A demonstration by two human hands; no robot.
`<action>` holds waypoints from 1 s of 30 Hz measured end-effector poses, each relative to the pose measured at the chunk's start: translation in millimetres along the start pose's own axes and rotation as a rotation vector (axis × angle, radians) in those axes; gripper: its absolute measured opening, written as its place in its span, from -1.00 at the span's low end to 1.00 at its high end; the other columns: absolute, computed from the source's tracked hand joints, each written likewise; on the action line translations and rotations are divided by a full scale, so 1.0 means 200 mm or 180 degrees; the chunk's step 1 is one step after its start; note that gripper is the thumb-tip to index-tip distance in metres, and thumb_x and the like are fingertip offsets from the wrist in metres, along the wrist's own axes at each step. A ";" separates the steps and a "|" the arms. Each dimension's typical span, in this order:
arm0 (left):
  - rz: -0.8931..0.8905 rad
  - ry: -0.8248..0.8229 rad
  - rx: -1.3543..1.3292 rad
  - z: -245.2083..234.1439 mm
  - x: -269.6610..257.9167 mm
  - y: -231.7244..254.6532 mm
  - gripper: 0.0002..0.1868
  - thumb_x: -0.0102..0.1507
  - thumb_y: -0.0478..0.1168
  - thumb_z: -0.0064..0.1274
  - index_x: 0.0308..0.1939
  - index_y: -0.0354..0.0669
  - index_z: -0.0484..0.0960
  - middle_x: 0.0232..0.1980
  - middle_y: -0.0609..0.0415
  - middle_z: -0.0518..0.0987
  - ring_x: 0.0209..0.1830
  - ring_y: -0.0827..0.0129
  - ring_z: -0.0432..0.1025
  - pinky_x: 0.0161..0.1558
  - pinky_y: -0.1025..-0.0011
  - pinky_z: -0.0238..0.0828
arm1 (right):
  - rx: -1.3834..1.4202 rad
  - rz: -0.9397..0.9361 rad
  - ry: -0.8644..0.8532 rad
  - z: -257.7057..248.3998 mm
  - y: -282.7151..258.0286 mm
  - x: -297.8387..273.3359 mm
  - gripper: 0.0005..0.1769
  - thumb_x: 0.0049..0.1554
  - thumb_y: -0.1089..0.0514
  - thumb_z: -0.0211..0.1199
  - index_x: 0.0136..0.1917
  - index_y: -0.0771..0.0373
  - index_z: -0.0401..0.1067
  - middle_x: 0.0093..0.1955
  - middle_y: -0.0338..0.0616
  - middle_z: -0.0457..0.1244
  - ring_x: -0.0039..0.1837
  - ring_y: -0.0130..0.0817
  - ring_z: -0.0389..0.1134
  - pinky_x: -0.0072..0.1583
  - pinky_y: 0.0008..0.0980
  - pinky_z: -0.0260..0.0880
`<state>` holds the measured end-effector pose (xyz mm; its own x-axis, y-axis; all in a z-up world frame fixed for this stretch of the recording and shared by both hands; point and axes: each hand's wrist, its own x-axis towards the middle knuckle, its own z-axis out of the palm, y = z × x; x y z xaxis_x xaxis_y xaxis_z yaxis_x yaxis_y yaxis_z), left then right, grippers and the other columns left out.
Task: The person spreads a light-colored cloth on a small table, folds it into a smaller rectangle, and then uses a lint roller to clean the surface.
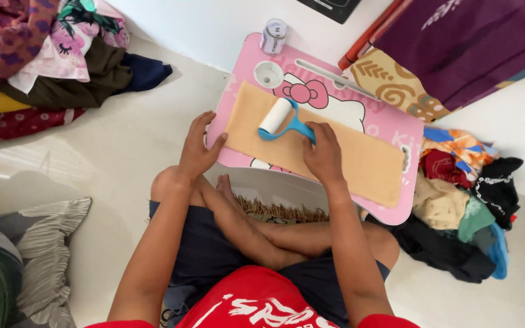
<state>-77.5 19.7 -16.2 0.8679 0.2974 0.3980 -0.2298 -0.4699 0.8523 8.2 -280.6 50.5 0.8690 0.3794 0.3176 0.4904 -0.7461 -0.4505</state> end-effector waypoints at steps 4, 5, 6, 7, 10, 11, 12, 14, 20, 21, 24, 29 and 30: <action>0.0280 0.0017 0.0087 0.04 -0.03 -0.04 -0.43 0.31 -0.17 0.22 0.36 -0.25 0.43 0.34 -0.24 0.41 0.37 -0.14 0.36 0.32 0.03 0.35 | 0.0135 -0.0226 -0.0243 0.13 -0.12 0.19 -0.63 0.22 0.15 0.29 0.29 0.19 0.39 0.12 -0.02 0.26 0.22 0.05 0.34 0.19 -0.06 0.39; 0.0270 0.0017 0.0088 0.02 -0.02 -0.03 -0.43 0.31 -0.17 0.22 0.36 -0.25 0.43 0.34 -0.24 0.41 0.37 -0.14 0.36 0.32 0.03 0.35 | 0.0136 -0.0225 -0.0252 0.16 -0.14 0.23 -0.63 0.22 0.15 0.29 0.29 0.19 0.39 0.12 -0.02 0.26 0.22 0.05 0.34 0.19 -0.06 0.39; 0.0302 -0.0025 0.0130 0.01 -0.02 -0.01 -0.45 0.32 -0.19 0.20 0.37 -0.17 0.46 0.38 -0.22 0.37 0.38 -0.15 0.35 0.34 0.03 0.35 | 0.0221 -0.0239 -0.0321 0.19 -0.16 0.25 -0.63 0.23 0.14 0.28 0.29 0.17 0.38 0.13 -0.04 0.27 0.24 0.02 0.35 0.20 -0.06 0.39; 0.0334 -0.0067 0.0173 0.00 -0.01 0.01 -0.47 0.33 -0.20 0.18 0.39 -0.08 0.48 0.41 -0.21 0.32 0.38 -0.16 0.35 0.35 0.02 0.34 | 0.0307 -0.0252 -0.0389 0.22 -0.17 0.28 -0.63 0.24 0.12 0.28 0.30 0.15 0.37 0.14 -0.06 0.28 0.25 -0.01 0.35 0.21 -0.06 0.40; 0.0424 -0.0175 0.0120 -0.01 0.00 0.04 -0.53 0.35 -0.27 0.11 0.37 0.06 0.56 0.45 -0.19 0.27 0.36 -0.18 0.35 0.30 -0.01 0.35 | 0.0402 -0.0105 -0.0525 0.16 -0.19 0.25 -0.64 0.24 0.08 0.30 0.28 0.10 0.37 0.13 -0.11 0.30 0.24 -0.03 0.37 0.19 -0.04 0.41; 0.0408 -0.0188 0.0103 -0.01 0.00 0.02 -0.53 0.35 -0.27 0.11 0.37 0.06 0.56 0.45 -0.19 0.27 0.36 -0.18 0.35 0.30 -0.01 0.35 | 0.0390 -0.0086 -0.0539 0.10 -0.18 0.21 -0.64 0.24 0.08 0.30 0.28 0.10 0.37 0.13 -0.11 0.30 0.24 -0.03 0.37 0.19 -0.04 0.41; 0.0493 -0.0154 0.0179 -0.01 -0.01 0.01 -0.57 0.35 -0.28 0.11 0.32 0.04 0.60 0.44 -0.21 0.28 0.33 -0.20 0.37 0.26 0.00 0.37 | 0.0525 -0.0170 -0.0541 0.04 -0.16 0.17 -0.64 0.22 0.14 0.32 0.27 0.18 0.40 0.13 0.01 0.31 0.24 0.11 0.36 0.21 0.02 0.39; 0.0569 -0.0135 0.0233 0.00 -0.02 -0.02 -0.61 0.34 -0.29 0.11 0.26 0.02 0.65 0.44 -0.23 0.30 0.30 -0.21 0.39 0.22 0.02 0.39 | 0.0645 -0.0231 -0.0548 -0.09 -0.07 0.06 -0.65 0.20 0.20 0.33 0.25 0.25 0.42 0.13 0.13 0.32 0.25 0.25 0.35 0.23 0.08 0.37; 0.0671 0.0008 0.0267 0.04 -0.02 -0.10 -0.63 0.29 -0.28 0.15 0.19 -0.06 0.68 0.43 -0.21 0.31 0.25 -0.16 0.43 0.18 0.04 0.42 | 0.0380 0.0195 -0.0569 -0.59 0.42 -0.33 -0.67 0.16 0.23 0.41 0.21 0.25 0.51 0.12 0.14 0.37 0.26 0.24 0.37 0.27 0.05 0.33; 0.0737 0.0063 0.0293 0.05 -0.02 -0.12 -0.59 0.28 -0.28 0.17 0.23 -0.12 0.64 0.44 -0.23 0.30 0.27 -0.18 0.41 0.22 -0.01 0.40 | 0.0069 0.0473 -0.0511 -0.67 0.52 -0.40 -0.65 0.13 0.20 0.44 0.20 0.16 0.54 0.11 0.04 0.39 0.25 0.14 0.38 0.27 0.00 0.33; 0.0886 0.0166 0.0402 0.03 -0.02 -0.08 -0.54 0.29 -0.31 0.14 0.30 -0.20 0.56 0.47 -0.26 0.25 0.38 -0.19 0.31 0.34 -0.06 0.26 | -0.0185 0.0938 -0.0324 -0.81 0.72 -0.58 -0.64 0.09 0.16 0.48 0.18 0.03 0.58 0.07 -0.12 0.41 0.20 -0.05 0.41 0.22 -0.13 0.32; 0.1320 0.0027 0.0842 0.04 0.09 0.22 -0.58 0.39 -0.40 -0.05 0.35 -0.22 0.49 0.50 -0.22 0.27 0.53 -0.10 0.18 0.45 0.00 0.09 | 0.0145 0.0684 -0.0108 -0.68 0.70 -0.52 -0.63 0.04 0.22 0.52 0.14 0.15 0.60 0.02 0.01 0.41 0.18 0.07 0.43 0.20 -0.09 0.35; 0.1248 -0.0316 0.1055 0.08 0.12 0.24 -0.57 0.43 -0.35 -0.13 0.40 -0.16 0.47 0.55 -0.15 0.24 0.58 -0.07 0.10 0.47 -0.05 -0.02 | 0.0456 0.0413 -0.0191 -0.61 0.58 -0.45 -0.64 0.04 0.29 0.46 0.13 0.23 0.57 0.05 0.11 0.40 0.20 0.16 0.41 0.24 -0.04 0.34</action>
<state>-61.2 -8.8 29.6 0.7859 -0.0263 0.6178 -0.4080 -0.7728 0.4861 -20.1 -468.0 71.6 0.9258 0.3203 0.2006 0.3746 -0.7069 -0.6000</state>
